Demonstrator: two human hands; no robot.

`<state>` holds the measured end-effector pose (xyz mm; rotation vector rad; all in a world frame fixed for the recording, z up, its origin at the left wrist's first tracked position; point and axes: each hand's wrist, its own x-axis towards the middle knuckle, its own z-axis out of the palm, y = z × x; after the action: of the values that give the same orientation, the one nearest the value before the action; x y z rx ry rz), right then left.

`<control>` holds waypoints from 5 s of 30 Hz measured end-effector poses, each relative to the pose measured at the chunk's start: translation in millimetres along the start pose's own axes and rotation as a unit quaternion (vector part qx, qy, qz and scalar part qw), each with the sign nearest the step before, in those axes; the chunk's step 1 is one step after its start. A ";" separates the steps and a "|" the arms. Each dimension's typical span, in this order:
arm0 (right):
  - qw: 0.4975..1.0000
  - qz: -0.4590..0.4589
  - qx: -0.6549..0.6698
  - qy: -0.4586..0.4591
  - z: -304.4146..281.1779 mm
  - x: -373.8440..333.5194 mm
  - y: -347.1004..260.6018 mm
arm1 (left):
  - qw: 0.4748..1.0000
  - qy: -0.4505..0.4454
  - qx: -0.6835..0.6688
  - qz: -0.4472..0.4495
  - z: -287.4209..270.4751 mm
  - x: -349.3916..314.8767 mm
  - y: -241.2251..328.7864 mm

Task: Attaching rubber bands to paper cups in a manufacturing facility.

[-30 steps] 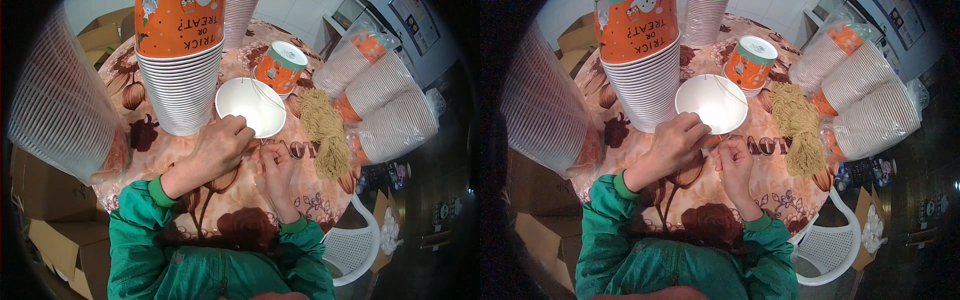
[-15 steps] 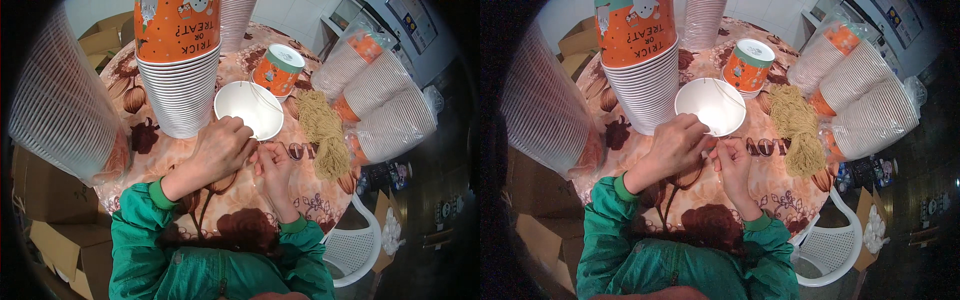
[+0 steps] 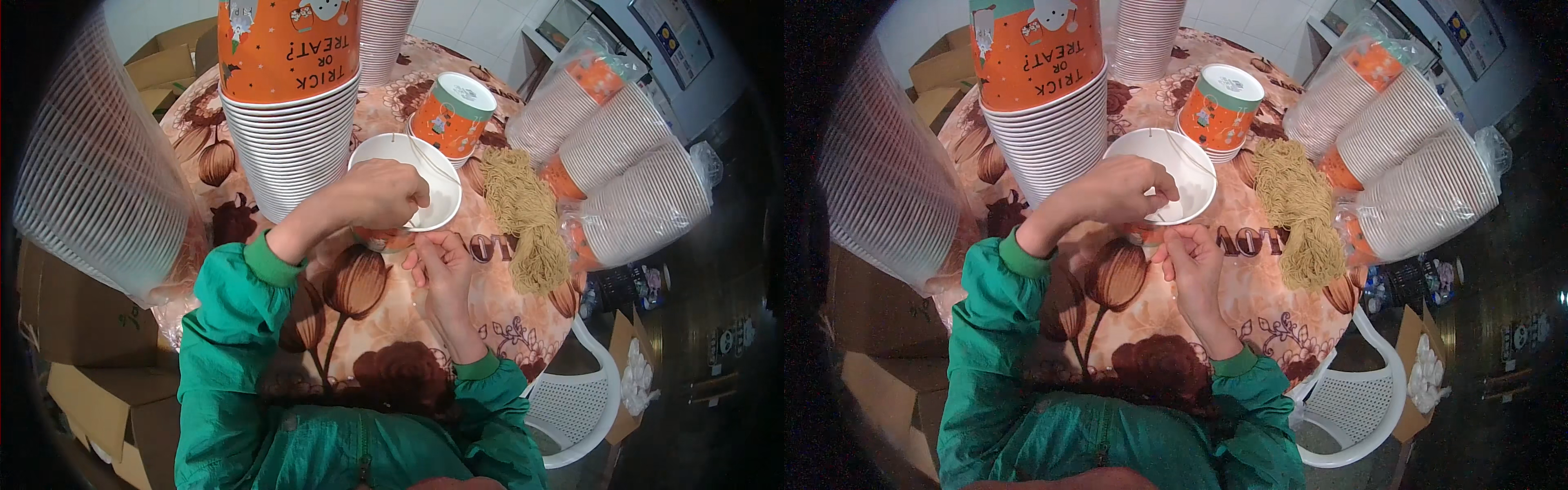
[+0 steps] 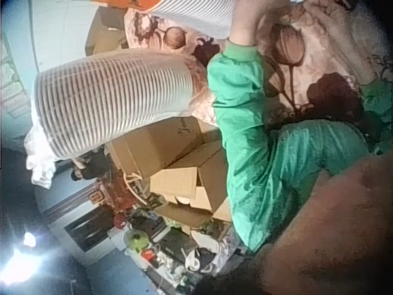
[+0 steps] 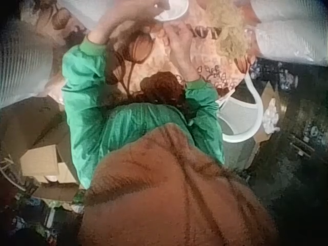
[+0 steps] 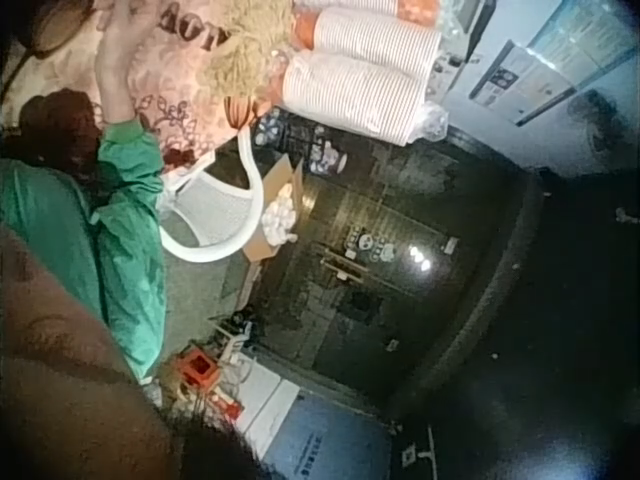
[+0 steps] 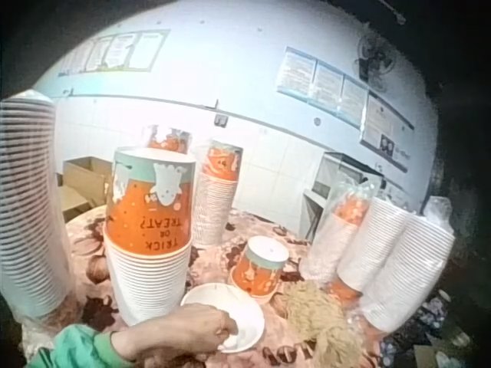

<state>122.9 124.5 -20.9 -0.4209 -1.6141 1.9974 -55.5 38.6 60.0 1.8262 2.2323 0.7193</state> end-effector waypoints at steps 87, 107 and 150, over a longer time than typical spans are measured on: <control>0.939 -0.172 -0.294 -0.051 15.4 14.4 2.7 | 0.921 0.323 -0.200 -0.091 91.8 -86.1 0.3; 0.870 -0.250 -0.425 -0.025 -5.6 14.1 -15.2 | 0.760 0.185 -0.602 -0.164 73.5 -51.6 29.4; 0.849 -0.303 -0.429 -0.060 5.6 0.1 -27.2 | 0.659 0.243 -0.691 -0.170 89.8 -54.4 23.8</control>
<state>125.4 123.9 6.7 -0.0552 -2.3024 0.7794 16.0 12.8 -16.3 0.4152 1.1742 2.1118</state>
